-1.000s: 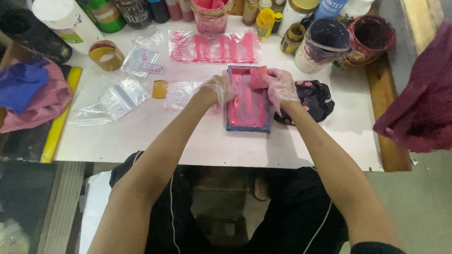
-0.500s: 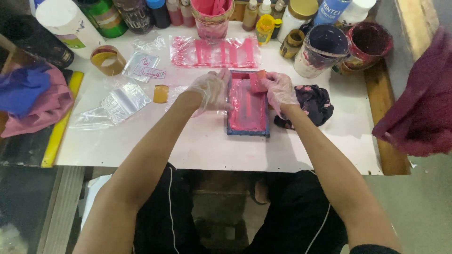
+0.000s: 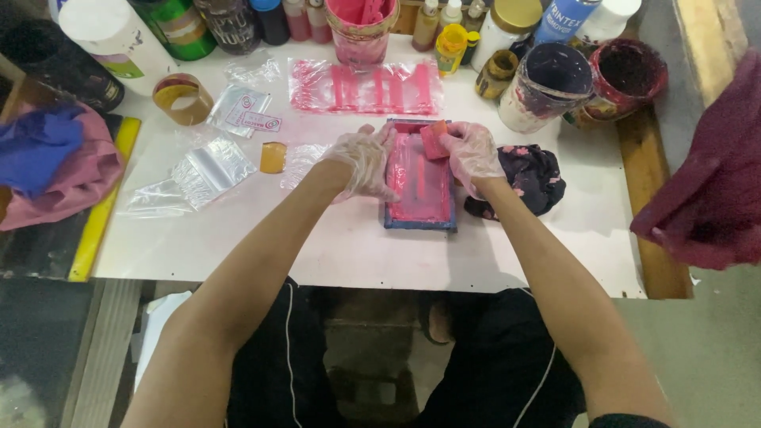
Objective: Applying pink ink to a small screen printing frame using a sponge applicator and cleaning it with a cloth on a workbench.
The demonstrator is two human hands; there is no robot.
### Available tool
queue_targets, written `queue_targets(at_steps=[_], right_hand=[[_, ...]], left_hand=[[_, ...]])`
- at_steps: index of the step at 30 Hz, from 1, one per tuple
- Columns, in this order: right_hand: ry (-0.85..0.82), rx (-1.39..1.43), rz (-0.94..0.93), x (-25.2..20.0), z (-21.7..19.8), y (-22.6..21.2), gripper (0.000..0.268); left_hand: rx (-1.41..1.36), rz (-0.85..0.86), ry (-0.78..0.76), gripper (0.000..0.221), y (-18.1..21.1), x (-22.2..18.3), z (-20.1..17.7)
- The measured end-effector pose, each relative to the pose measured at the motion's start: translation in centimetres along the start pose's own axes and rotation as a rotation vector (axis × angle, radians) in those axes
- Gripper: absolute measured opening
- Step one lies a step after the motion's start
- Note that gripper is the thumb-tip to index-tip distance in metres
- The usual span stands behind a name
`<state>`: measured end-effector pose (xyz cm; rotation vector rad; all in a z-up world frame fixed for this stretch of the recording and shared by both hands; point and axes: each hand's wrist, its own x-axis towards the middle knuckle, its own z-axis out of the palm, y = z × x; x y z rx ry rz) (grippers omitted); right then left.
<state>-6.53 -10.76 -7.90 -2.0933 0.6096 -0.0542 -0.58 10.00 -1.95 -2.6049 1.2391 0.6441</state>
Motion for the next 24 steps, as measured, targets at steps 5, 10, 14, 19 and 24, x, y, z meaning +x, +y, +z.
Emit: queue_targets(at_steps=[5,10,14,19,24], right_hand=[[-0.016,-0.025,-0.051,-0.6,-0.9,-0.4,0.032],[-0.017,-0.020,-0.035,-0.2,-0.1,0.2,0.033],[-0.020,-0.011,-0.036,-3.4,-1.6,-2.7,0.032],[-0.022,0.046,-0.064,-1.0,-0.4,-0.5,0.034],[-0.029,0.106,-0.057,-1.6,-0.8,-1.5,0.034]], left_hand=[[-0.002,-0.003,0.033,0.142,-0.2,0.5,0.6],[-0.019,-0.017,0.004,0.140,0.3,-0.4,-0.3],[-0.012,-0.022,-0.013,0.140,0.2,-0.2,-0.3],[-0.002,-0.032,-0.031,0.139,0.3,-0.3,-0.7],[0.024,-0.062,-0.029,0.143,0.4,-0.1,-0.8]])
